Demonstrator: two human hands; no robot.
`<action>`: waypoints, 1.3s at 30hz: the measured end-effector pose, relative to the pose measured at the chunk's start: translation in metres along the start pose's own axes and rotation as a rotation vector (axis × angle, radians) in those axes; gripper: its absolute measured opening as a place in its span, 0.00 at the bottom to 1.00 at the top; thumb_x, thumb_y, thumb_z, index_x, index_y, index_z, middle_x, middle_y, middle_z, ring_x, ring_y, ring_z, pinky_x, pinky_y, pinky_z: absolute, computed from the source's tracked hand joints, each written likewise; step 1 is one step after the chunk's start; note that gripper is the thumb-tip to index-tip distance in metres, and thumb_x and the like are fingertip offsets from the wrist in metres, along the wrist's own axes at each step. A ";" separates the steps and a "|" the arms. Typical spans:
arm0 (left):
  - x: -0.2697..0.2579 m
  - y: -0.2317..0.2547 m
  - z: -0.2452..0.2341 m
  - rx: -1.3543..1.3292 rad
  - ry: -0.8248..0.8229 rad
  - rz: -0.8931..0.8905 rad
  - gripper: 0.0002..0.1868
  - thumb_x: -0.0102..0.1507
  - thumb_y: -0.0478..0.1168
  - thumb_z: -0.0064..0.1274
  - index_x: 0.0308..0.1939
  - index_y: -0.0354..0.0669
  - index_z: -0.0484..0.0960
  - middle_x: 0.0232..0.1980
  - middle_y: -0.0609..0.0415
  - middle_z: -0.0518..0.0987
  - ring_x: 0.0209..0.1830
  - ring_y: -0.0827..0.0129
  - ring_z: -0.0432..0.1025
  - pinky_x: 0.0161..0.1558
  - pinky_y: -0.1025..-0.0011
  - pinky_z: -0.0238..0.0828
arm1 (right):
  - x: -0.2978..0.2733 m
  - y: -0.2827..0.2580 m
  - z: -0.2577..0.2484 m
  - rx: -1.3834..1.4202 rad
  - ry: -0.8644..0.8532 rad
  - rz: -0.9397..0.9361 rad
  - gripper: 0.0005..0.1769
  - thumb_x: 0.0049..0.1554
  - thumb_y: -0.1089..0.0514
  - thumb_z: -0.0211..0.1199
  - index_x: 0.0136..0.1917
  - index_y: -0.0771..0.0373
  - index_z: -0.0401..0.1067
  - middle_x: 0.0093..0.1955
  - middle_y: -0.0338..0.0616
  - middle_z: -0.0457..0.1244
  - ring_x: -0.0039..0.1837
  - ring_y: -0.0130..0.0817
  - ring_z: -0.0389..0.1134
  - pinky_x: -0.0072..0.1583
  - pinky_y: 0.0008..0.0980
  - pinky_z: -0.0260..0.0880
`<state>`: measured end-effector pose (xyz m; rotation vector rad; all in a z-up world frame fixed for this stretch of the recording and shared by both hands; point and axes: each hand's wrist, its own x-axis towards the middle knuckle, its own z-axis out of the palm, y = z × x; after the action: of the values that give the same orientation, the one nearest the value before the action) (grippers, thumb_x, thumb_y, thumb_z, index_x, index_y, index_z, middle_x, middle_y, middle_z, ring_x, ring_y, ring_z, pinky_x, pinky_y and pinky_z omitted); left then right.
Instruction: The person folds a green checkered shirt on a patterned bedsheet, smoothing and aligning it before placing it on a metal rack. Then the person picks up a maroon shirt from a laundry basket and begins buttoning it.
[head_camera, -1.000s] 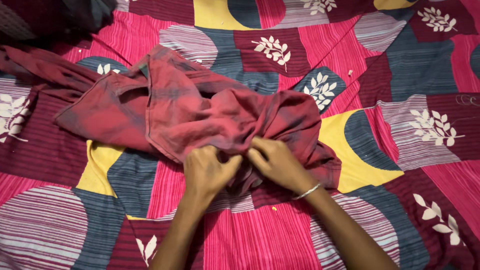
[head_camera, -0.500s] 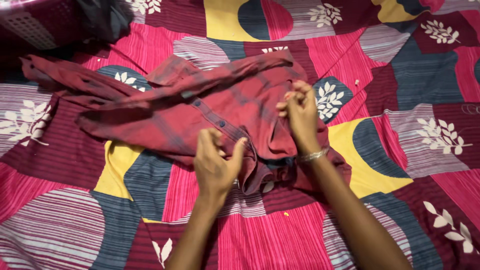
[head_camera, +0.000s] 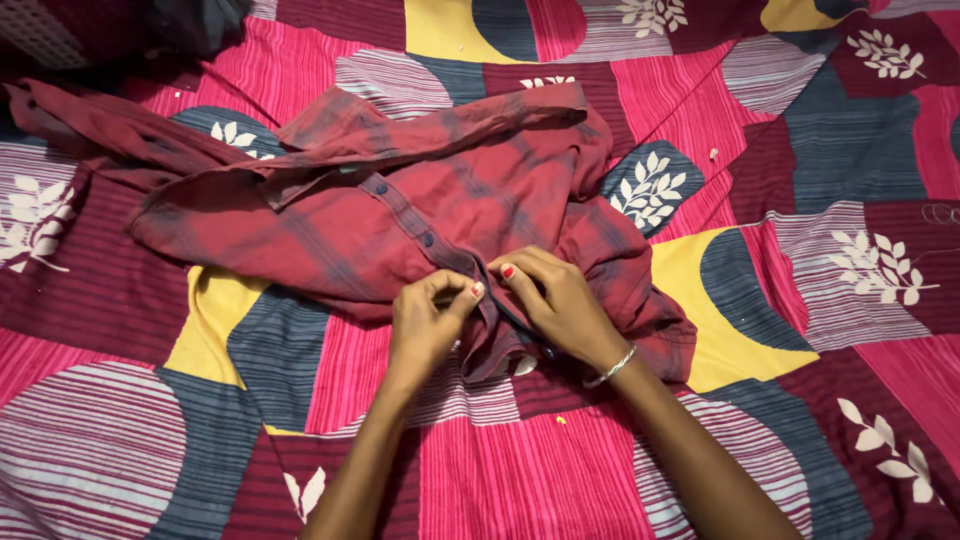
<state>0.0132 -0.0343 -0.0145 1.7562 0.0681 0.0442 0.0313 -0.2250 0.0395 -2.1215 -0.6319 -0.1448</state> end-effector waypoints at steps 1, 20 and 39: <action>0.002 -0.004 -0.001 -0.069 -0.028 -0.002 0.09 0.62 0.41 0.60 0.40 0.38 0.88 0.34 0.55 0.87 0.34 0.76 0.79 0.39 0.77 0.75 | 0.000 -0.001 -0.003 0.000 -0.025 -0.022 0.11 0.64 0.58 0.61 0.56 0.66 0.76 0.49 0.48 0.70 0.51 0.39 0.73 0.53 0.34 0.72; 0.002 -0.014 -0.003 -0.264 -0.103 0.058 0.10 0.68 0.41 0.55 0.44 0.36 0.83 0.34 0.66 0.78 0.32 0.87 0.68 0.34 0.83 0.63 | -0.009 -0.019 0.008 -0.159 0.144 -0.040 0.09 0.59 0.59 0.69 0.49 0.67 0.80 0.41 0.49 0.70 0.44 0.36 0.72 0.46 0.30 0.69; -0.020 0.047 -0.010 0.009 0.244 0.486 0.02 0.61 0.32 0.44 0.34 0.35 0.71 0.42 0.49 0.82 0.35 0.72 0.76 0.38 0.73 0.71 | -0.002 0.063 -0.013 1.022 0.446 0.197 0.07 0.64 0.61 0.56 0.55 0.64 0.68 0.57 0.41 0.68 0.61 0.25 0.68 0.66 0.23 0.66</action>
<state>-0.0066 -0.0342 0.0338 1.7340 -0.1833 0.6123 0.0624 -0.2660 0.0007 -1.0920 -0.1463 -0.1370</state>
